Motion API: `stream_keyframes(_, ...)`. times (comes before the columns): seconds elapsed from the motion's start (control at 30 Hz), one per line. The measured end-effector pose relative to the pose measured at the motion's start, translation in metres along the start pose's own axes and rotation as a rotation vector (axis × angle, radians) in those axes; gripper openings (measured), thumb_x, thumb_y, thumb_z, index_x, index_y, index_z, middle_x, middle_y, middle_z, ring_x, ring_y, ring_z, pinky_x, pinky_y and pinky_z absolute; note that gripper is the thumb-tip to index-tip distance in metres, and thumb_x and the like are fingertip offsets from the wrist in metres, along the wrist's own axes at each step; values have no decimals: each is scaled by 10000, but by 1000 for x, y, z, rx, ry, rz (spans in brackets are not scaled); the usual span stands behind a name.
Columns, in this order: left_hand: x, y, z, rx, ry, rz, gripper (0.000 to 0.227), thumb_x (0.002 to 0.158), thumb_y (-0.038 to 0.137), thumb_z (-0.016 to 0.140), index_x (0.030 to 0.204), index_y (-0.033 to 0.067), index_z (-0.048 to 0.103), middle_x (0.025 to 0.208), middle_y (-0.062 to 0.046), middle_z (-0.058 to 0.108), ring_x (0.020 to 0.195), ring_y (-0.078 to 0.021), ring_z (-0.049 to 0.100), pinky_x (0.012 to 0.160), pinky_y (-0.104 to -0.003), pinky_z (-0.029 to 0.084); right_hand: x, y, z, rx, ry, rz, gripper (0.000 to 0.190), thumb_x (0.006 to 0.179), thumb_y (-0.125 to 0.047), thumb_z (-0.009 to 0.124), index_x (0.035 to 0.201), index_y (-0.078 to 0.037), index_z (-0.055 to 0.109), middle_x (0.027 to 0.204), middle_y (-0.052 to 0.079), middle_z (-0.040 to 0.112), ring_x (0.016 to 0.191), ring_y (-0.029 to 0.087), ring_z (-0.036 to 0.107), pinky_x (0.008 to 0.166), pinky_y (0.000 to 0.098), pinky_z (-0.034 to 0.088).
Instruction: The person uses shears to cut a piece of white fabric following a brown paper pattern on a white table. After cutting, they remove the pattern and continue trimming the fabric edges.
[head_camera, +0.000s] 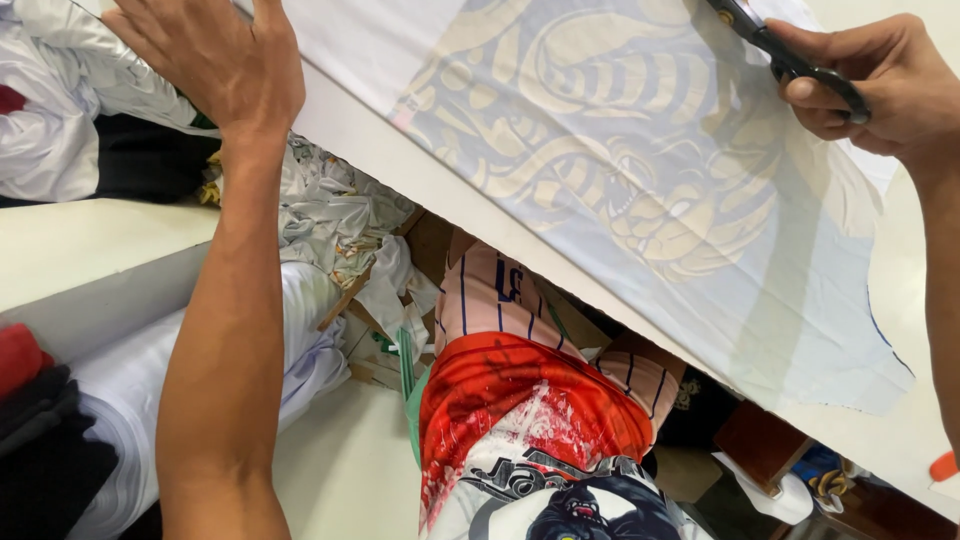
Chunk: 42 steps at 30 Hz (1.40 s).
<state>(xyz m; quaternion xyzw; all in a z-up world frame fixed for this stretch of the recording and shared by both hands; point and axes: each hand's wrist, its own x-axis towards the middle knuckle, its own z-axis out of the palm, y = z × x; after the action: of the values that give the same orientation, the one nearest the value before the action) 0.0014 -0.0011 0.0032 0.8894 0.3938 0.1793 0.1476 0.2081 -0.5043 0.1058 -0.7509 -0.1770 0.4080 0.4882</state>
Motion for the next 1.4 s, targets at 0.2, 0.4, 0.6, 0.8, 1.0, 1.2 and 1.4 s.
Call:
stream_keyframes(0.2,-3,1,-2,-19,1,12,630,1149,598,555,1606,181,440,1655,-157,302,1560,-381,206,1287,-627,69,6,2,-5,16,-41,-47,532,959,-134,601,1488,-90,558,789,85,342,671,165,285,554,262,194)
stream_keyframes(0.4,0,-2,5,7,32,13,594,1157,543,629,1580,164,454,1637,-165,351,1546,-384,257,1273,-606,80,23,-1,-3,14,-82,-78,479,1004,-125,572,1478,-198,576,755,7,356,629,108,317,546,226,219)
stream_keyframes(0.6,1,-3,10,69,-5,-25,732,1144,711,538,1650,217,349,1707,-123,266,1614,-343,205,1340,-585,111,29,4,-3,31,-113,-71,606,971,11,482,1565,-111,457,712,4,221,648,141,179,542,279,151)
stream_keyframes(0.8,-2,7,-3,49,-46,-54,910,1032,827,338,1664,176,277,1719,-142,220,1622,-434,202,1340,-639,153,44,23,-26,82,-165,11,104,1037,-151,521,986,-120,436,818,13,345,613,65,256,509,194,198)
stream_keyframes(1.0,7,7,2,157,-107,-105,905,1044,837,339,1640,162,246,1692,-187,198,1600,-421,193,1310,-618,125,45,-33,14,45,-128,-25,588,952,-123,527,1531,-21,504,757,14,308,620,102,293,527,226,196)
stream_keyframes(1.2,0,5,4,150,-74,-78,954,1043,843,336,1677,141,212,1734,-179,181,1642,-354,151,1355,-572,90,51,-21,13,9,-103,-53,616,964,63,463,1565,-72,451,710,8,188,648,159,164,557,301,145)
stream_keyframes(1.4,-2,5,5,97,-22,-53,943,1022,832,323,1674,158,232,1739,-160,201,1649,-353,164,1372,-583,102,58,-10,-4,22,-128,-88,484,1008,-120,562,1490,-152,579,773,11,419,619,100,353,515,202,245)
